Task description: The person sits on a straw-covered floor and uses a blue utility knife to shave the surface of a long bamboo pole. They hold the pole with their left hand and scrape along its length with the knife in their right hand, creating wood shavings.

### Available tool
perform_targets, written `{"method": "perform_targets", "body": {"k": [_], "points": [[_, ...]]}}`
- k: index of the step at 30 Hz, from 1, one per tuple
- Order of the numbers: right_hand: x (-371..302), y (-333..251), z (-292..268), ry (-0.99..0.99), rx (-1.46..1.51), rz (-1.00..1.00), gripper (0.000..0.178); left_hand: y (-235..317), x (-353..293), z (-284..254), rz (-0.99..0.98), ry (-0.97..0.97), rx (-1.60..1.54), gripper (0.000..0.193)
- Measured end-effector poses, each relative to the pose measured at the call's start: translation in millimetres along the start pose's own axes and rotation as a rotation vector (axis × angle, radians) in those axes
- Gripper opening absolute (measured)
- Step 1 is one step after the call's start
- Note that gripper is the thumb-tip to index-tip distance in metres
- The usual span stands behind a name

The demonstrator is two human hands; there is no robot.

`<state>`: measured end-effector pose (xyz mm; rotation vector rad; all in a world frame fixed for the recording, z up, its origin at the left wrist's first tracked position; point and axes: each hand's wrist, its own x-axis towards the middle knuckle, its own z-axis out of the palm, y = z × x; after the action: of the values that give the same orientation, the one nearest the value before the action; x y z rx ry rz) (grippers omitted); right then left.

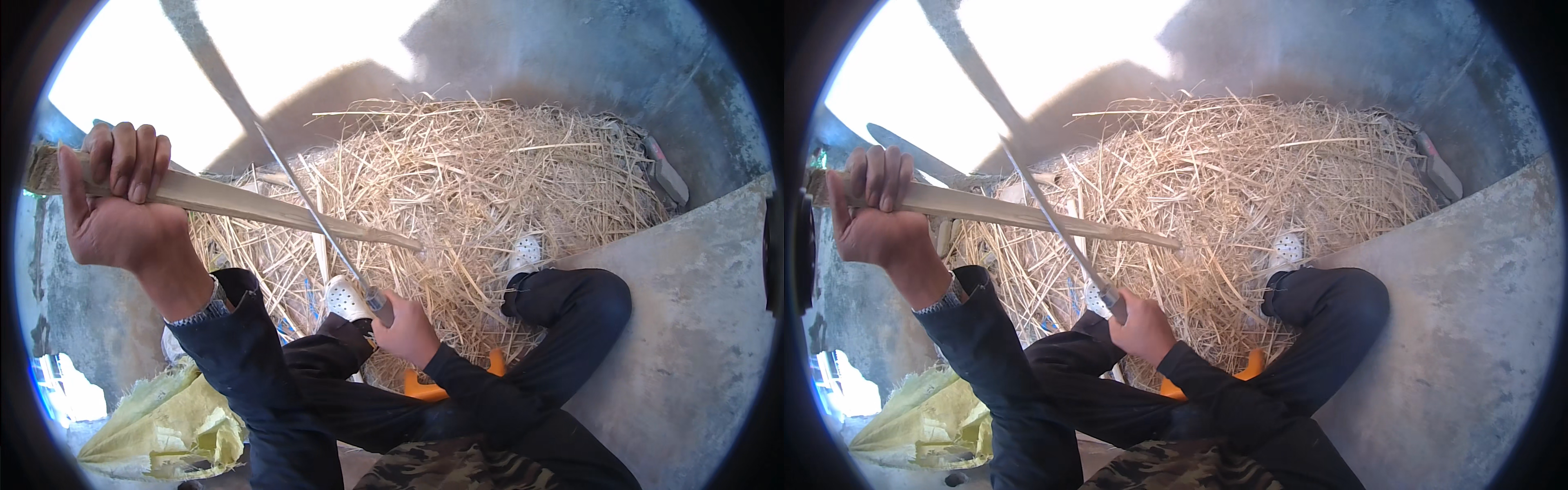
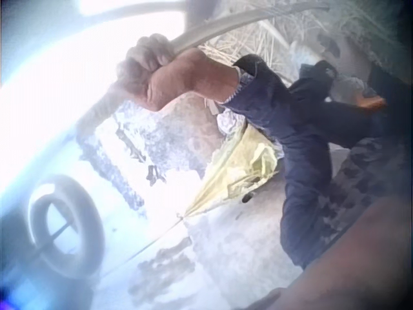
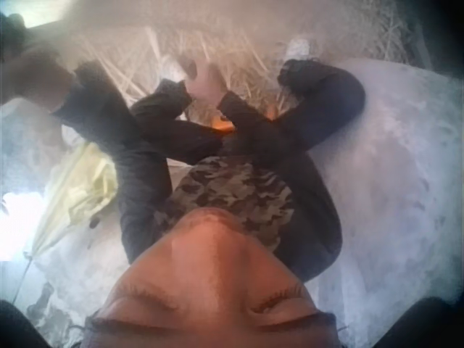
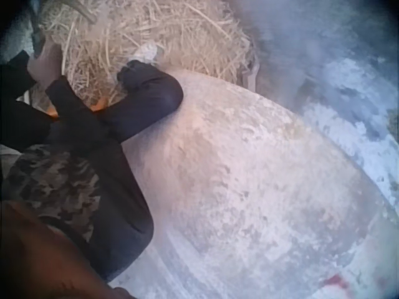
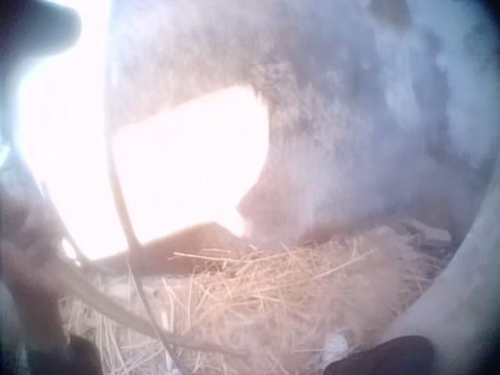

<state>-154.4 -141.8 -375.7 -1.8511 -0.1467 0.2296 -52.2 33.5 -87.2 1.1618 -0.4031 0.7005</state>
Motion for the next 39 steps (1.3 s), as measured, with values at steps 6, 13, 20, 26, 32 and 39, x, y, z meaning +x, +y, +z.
{"method": "perform_targets", "body": {"k": [6, 13, 20, 26, 32, 39], "points": [[14, 198, 50, 0.122, -0.050, 0.182, 0.044, -1, -3, 9, 0.004, 0.065, 0.033, 0.036], [-1, 37, -2, -0.024, -0.044, 0.065, 0.047, -1, 0, -6, -0.007, 0.027, -0.001, 0.038], [2, 235, 8, 0.027, -0.204, 0.245, 0.043, -4, 1, 5, 0.007, 0.070, 0.046, 0.037], [9, 125, -1, -0.115, -0.279, 0.203, 0.037, -5, 11, -17, 0.034, 0.090, 0.078, 0.038], [0, 133, 6, 0.067, -0.270, -0.117, 0.038, -2, 11, 2, 0.015, 0.118, 0.083, 0.039], [-7, 253, 18, -0.025, -0.394, 0.133, 0.041, -20, 32, -11, 0.016, 0.260, 0.185, 0.041]]}}
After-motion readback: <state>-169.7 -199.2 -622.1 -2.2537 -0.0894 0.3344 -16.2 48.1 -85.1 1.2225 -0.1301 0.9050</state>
